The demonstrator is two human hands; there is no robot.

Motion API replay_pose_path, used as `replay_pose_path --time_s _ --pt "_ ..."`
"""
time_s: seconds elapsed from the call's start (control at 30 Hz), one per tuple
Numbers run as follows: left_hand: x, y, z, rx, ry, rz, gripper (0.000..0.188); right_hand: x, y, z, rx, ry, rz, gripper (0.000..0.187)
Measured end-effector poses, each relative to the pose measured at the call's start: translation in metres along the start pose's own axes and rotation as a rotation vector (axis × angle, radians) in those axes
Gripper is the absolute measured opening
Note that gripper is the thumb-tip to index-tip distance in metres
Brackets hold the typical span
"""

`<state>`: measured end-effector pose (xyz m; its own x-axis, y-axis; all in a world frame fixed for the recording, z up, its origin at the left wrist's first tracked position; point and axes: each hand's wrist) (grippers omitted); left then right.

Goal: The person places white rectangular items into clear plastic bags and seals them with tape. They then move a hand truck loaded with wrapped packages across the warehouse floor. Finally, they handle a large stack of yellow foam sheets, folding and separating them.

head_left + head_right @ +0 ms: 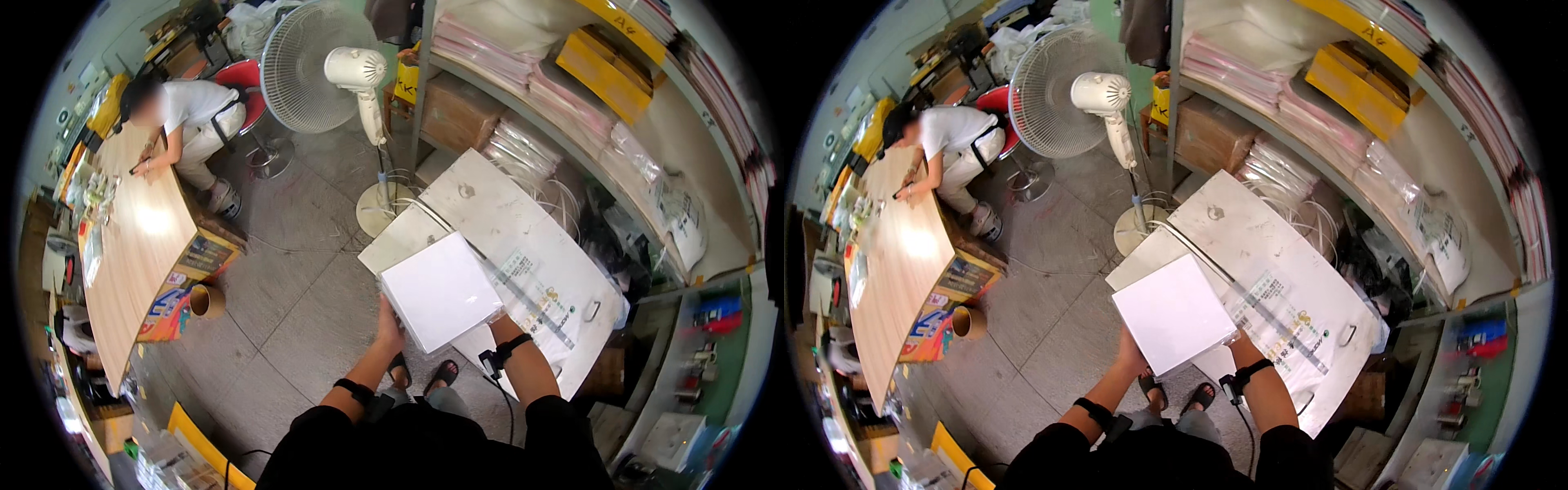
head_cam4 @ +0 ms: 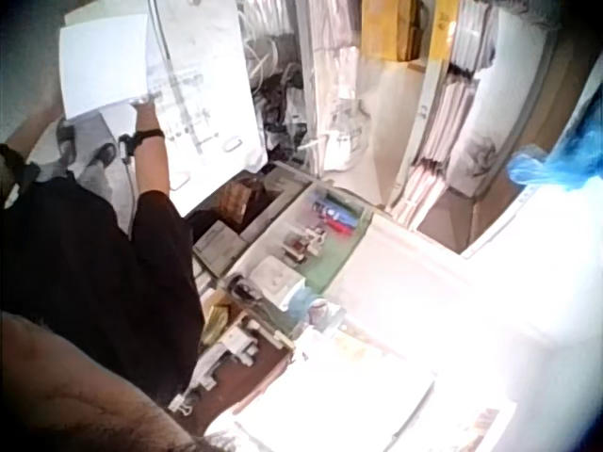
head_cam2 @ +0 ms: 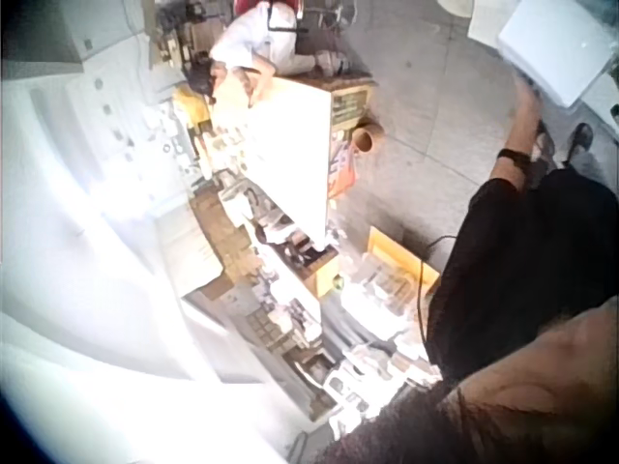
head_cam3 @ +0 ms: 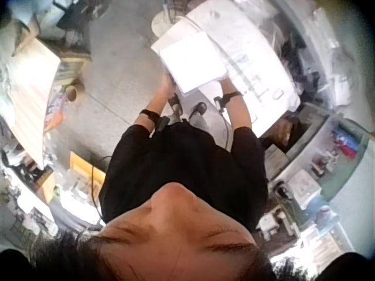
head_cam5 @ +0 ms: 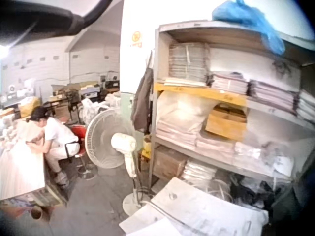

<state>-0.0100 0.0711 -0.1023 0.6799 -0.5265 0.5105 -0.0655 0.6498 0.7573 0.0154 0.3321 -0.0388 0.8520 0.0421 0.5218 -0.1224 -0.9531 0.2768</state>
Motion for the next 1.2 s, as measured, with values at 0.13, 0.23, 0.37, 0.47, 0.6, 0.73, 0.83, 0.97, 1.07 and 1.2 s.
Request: replay_pose_path --time_s 0.13,0.23,0.37,0.47,0.6,0.73,0.83,0.97,1.07,1.2 --pt "0.007 0.021 0.009 -0.079 -0.004 -0.094 0.087 0.018 0.006 0.016 -0.113 0.034 0.001 0.086" --pt "0.017 0.037 0.017 -0.125 -0.075 -0.105 0.074 0.043 0.018 0.048 -0.261 0.052 0.003 0.088" --pt "0.014 0.007 0.039 -0.257 -0.118 -0.117 0.074 0.038 0.051 0.089 -0.432 0.076 -0.052 0.09" --pt "0.009 0.007 0.048 -0.304 -0.167 -0.128 0.073 0.033 0.066 0.114 -0.536 0.069 -0.045 0.091" --pt "-0.001 0.008 0.053 -0.342 -0.174 -0.128 0.073 0.016 0.078 0.128 -0.582 0.045 -0.026 0.093" --pt "0.009 0.006 0.057 -0.374 -0.175 -0.114 0.072 0.004 0.083 0.128 -0.555 0.004 0.0 0.095" --pt "0.029 0.002 0.061 -0.396 -0.162 -0.089 0.072 0.014 0.093 0.11 -0.441 0.039 0.102 0.095" --pt "0.069 -0.005 0.067 -0.427 -0.157 -0.026 0.071 0.037 0.092 0.091 -0.267 0.249 0.35 0.093" --pt "0.084 0.001 0.067 -0.466 -0.161 0.006 0.071 0.055 0.079 0.089 -0.185 0.22 0.403 0.09" --pt "0.086 0.023 0.055 -0.516 -0.183 0.022 0.07 0.104 0.049 0.048 -0.214 0.239 0.52 0.086"
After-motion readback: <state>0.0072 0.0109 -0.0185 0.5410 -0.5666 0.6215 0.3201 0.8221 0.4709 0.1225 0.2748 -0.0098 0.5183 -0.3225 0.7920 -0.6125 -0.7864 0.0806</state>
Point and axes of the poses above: each hand's wrist, its own x-axis away from the middle knuckle, its own y-axis out of the palm, z = x × y, and after that the axes turned 7 degrees about -z, right-handed
